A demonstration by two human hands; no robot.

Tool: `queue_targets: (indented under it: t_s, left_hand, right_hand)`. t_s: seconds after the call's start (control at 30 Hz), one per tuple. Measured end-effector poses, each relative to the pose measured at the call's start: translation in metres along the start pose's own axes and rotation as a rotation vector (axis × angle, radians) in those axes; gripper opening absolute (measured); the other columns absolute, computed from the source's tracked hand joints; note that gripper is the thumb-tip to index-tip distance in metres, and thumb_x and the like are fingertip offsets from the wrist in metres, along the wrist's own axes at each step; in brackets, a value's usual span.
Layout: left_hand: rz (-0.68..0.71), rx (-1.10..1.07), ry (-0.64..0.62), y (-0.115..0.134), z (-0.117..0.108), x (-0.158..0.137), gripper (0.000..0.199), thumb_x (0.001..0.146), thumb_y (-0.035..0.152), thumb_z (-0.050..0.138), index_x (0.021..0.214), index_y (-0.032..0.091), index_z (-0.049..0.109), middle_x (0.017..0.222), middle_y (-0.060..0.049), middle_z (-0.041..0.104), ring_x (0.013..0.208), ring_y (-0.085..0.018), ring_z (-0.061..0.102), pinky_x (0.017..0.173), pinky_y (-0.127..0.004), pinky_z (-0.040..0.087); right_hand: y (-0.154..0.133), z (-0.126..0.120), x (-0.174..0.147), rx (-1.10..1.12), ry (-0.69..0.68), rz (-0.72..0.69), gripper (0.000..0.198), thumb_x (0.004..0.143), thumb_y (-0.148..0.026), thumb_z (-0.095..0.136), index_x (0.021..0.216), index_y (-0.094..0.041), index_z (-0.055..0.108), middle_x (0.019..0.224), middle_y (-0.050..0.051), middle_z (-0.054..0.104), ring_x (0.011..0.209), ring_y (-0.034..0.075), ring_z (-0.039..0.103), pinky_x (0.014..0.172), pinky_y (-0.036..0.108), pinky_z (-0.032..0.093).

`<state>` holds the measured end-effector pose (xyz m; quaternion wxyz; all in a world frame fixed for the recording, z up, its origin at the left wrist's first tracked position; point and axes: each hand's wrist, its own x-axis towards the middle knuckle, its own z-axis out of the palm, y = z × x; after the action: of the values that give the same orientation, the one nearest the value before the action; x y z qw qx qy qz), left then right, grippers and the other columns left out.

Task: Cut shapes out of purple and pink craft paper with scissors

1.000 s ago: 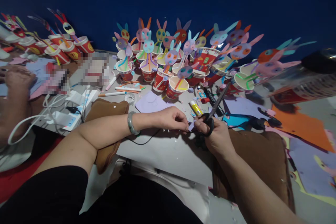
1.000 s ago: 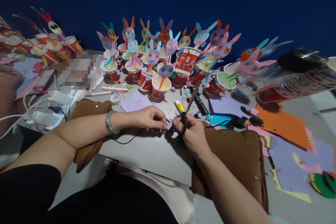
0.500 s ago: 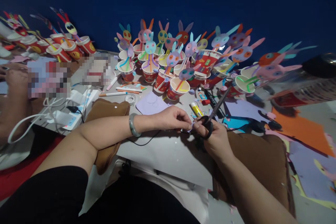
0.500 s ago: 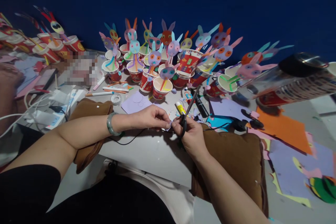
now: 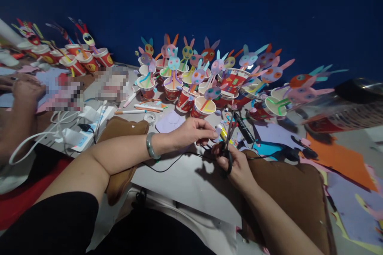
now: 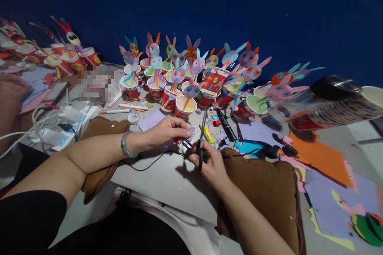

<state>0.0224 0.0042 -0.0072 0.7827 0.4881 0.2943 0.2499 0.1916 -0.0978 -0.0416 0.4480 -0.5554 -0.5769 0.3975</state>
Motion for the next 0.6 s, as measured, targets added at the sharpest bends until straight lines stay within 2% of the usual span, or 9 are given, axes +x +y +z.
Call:
queue_targets:
  t_s: [0.1,0.23,0.37,0.47,0.6]
  left_hand:
    - [0.018,-0.040,0.011,-0.0013,0.0010,-0.0001,0.038,0.061,0.040,0.083,0.072,0.011,0.062,0.050,0.005,0.054,0.044,-0.006,0.048,0.042,-0.019,0.030]
    - [0.039,-0.038,0.016,-0.0017,0.0019,-0.0007,0.042,0.059,0.042,0.084,0.074,0.010,0.062,0.053,0.005,0.056,0.044,-0.005,0.048,0.042,-0.019,0.032]
    - [0.047,-0.025,0.021,-0.0025,0.0019,-0.0008,0.044,0.059,0.043,0.085,0.076,0.009,0.063,0.056,0.004,0.057,0.045,-0.005,0.048,0.043,-0.019,0.033]
    - [0.062,-0.004,0.011,-0.0024,0.0014,-0.0010,0.042,0.061,0.042,0.084,0.076,0.009,0.063,0.056,0.004,0.057,0.045,-0.005,0.049,0.044,-0.019,0.033]
    - [0.071,0.102,-0.013,-0.0009,0.0014,-0.0023,0.031,0.065,0.034,0.081,0.072,0.010,0.064,0.053,0.004,0.056,0.047,-0.005,0.049,0.047,-0.019,0.035]
  right_hand:
    - [0.0025,0.0011,-0.0001,-0.008,-0.063,-0.015,0.049,0.076,-0.068,0.066,0.078,-0.020,0.059,0.078,0.003,0.059,0.072,0.018,0.054,0.066,0.031,0.044]
    - [0.0016,0.0036,0.0003,-0.036,-0.137,-0.004,0.050,0.077,-0.069,0.063,0.078,-0.019,0.058,0.074,0.002,0.057,0.068,0.017,0.049,0.062,0.029,0.041]
    - [-0.0005,0.0061,0.0012,-0.056,-0.155,-0.002,0.053,0.077,-0.072,0.060,0.075,-0.019,0.057,0.072,0.001,0.055,0.066,0.016,0.047,0.060,0.029,0.039]
    - [-0.0016,0.0055,0.0010,-0.024,-0.106,-0.018,0.053,0.076,-0.072,0.062,0.072,-0.020,0.057,0.070,0.001,0.055,0.066,0.016,0.049,0.060,0.029,0.040]
    - [-0.0010,0.0010,0.0006,0.005,0.079,-0.026,0.041,0.077,-0.059,0.071,0.070,-0.020,0.060,0.070,0.001,0.059,0.066,0.016,0.052,0.062,0.029,0.044]
